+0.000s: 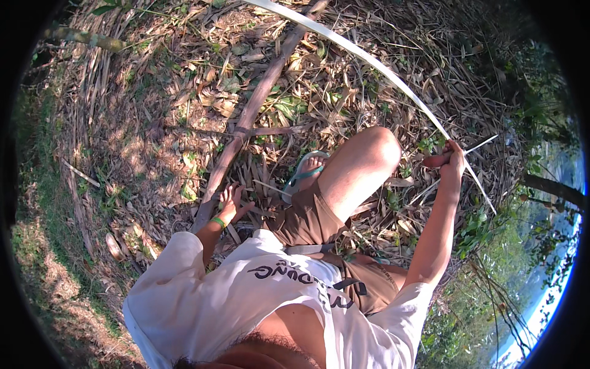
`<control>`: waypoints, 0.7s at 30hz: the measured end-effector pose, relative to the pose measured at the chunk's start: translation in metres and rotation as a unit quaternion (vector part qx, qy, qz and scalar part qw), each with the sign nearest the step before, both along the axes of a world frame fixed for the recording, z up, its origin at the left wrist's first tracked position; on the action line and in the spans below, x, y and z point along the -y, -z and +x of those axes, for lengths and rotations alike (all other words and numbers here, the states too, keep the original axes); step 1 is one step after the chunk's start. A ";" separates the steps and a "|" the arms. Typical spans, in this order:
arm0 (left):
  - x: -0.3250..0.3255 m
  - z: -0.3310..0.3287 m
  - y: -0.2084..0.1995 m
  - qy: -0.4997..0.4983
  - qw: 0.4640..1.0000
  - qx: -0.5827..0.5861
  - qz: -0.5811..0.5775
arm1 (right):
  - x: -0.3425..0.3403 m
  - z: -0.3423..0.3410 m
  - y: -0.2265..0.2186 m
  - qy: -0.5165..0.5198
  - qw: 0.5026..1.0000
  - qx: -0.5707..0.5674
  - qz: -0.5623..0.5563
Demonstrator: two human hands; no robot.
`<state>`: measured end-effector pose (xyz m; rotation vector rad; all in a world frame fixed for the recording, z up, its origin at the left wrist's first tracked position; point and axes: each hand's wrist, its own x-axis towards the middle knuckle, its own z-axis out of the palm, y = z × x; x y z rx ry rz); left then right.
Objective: The person splits a bamboo pole and then scrapes the surface of a bamboo strip with a large knife while sitting on the ground.
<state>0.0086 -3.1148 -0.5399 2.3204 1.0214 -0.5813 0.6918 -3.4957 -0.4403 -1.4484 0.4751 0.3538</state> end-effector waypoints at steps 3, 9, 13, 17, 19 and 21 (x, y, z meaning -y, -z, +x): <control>-0.006 0.008 -0.008 0.005 0.999 -0.035 -0.030 | -0.030 -0.013 -0.007 -0.007 0.999 0.003 0.043; -0.009 -0.002 0.007 0.014 0.999 -0.019 -0.049 | -0.080 -0.032 -0.031 -0.019 0.997 0.022 0.074; -0.012 -0.007 0.013 0.015 0.998 0.021 -0.050 | -0.104 -0.022 -0.055 0.014 0.998 0.021 0.055; -0.006 -0.001 -0.004 0.027 0.998 0.045 -0.034 | -0.103 0.016 -0.058 0.012 0.999 0.027 0.033; -0.010 -0.003 -0.001 0.033 0.998 0.046 -0.040 | -0.111 0.037 -0.040 0.009 0.999 0.022 0.045; -0.011 -0.004 -0.002 0.028 0.997 0.043 -0.058 | -0.110 0.060 -0.020 -0.025 0.997 0.018 0.065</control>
